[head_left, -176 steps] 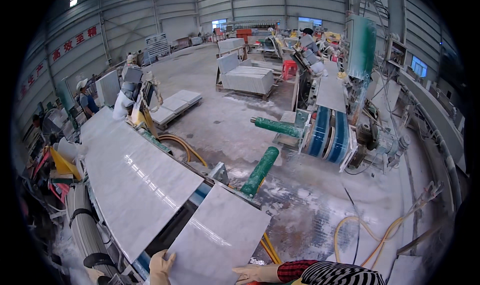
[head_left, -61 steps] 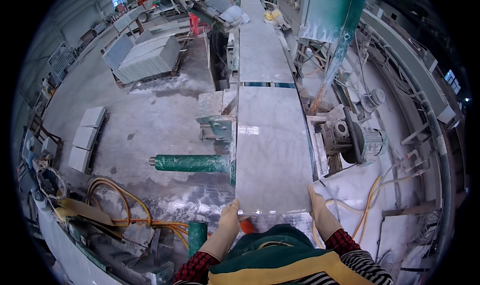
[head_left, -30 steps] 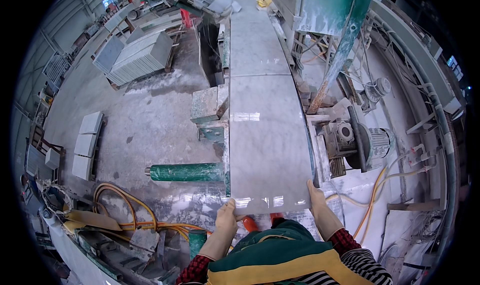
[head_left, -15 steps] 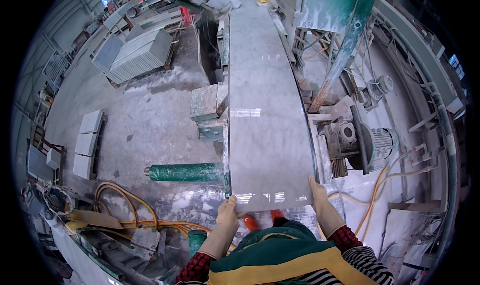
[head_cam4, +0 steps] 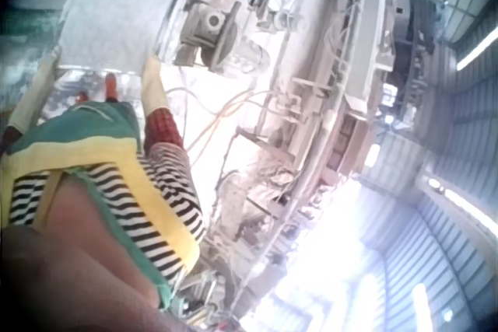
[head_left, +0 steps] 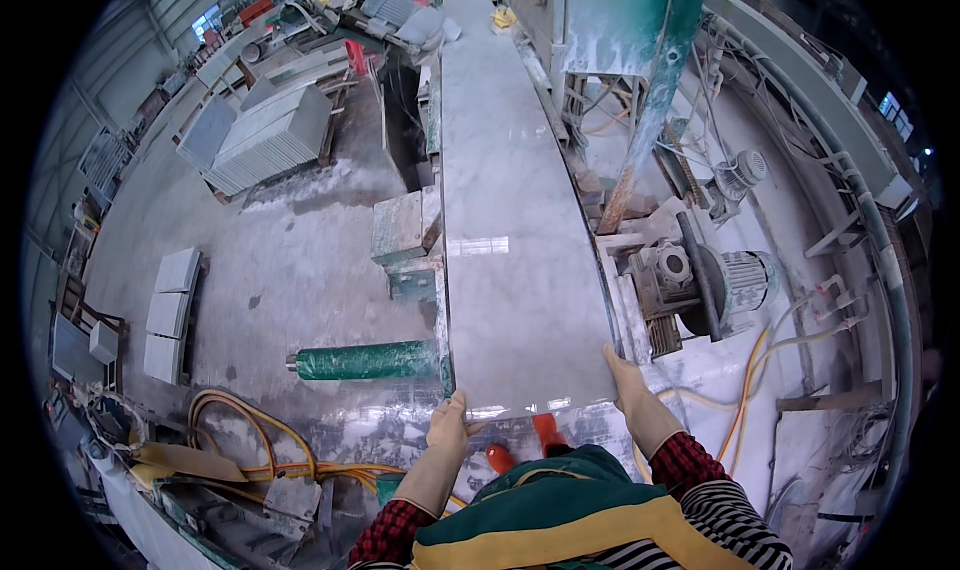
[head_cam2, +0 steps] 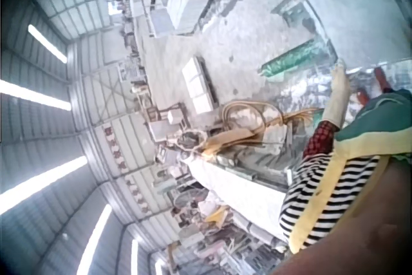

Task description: The person repeatedly picks up large, flat, rectangular tiles from a stack and places them onto a conveyor belt system. The person wears gloves and an apron while handling the tiles in a factory setting. The tiles are moved one at a time from a storage area to the processing line.

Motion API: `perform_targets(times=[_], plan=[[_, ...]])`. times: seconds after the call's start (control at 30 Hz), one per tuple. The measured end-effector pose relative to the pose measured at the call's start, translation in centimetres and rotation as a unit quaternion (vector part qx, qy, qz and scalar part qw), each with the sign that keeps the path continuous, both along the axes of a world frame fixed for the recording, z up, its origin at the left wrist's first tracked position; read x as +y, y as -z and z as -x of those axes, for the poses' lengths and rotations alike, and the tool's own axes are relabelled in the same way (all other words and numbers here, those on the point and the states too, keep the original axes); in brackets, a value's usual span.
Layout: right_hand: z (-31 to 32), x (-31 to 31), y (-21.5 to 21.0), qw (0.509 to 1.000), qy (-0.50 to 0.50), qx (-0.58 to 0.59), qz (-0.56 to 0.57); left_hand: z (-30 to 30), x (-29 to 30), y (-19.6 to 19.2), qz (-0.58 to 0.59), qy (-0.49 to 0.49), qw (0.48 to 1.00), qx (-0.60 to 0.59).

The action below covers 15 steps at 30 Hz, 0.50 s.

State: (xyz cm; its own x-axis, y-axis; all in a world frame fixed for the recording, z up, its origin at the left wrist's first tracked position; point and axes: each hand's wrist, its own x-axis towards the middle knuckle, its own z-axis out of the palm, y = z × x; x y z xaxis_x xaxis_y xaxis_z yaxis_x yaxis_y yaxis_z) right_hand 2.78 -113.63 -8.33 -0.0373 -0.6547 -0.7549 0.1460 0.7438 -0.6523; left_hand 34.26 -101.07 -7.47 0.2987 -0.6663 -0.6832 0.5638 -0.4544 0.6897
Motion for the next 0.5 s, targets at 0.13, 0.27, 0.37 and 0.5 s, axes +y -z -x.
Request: perform_targets(times=[0.13, 0.27, 0.37, 0.5], plan=[[1.7, 0.3, 3.5, 0.992, -0.007, -0.067, 0.111, -0.3, -0.5, -1.5, 0.023, 0.062, 0.998, -0.001], [2.0, 2.0, 0.9, 0.996, 0.014, -0.048, 0.069, -0.9, 0.7, -2.3, 0.062, 0.053, 0.996, 0.027], [3.8, 3.5, 0.6, 0.998, 0.054, -0.017, 0.030, -1.6, 2.0, -2.1, 0.048, 0.034, 0.998, 0.026], [5.9, 5.2, 1.3, 0.973, 0.123, 0.107, 0.162, -3.3, 4.1, -1.2, 0.054, 0.019, 0.997, 0.055]])
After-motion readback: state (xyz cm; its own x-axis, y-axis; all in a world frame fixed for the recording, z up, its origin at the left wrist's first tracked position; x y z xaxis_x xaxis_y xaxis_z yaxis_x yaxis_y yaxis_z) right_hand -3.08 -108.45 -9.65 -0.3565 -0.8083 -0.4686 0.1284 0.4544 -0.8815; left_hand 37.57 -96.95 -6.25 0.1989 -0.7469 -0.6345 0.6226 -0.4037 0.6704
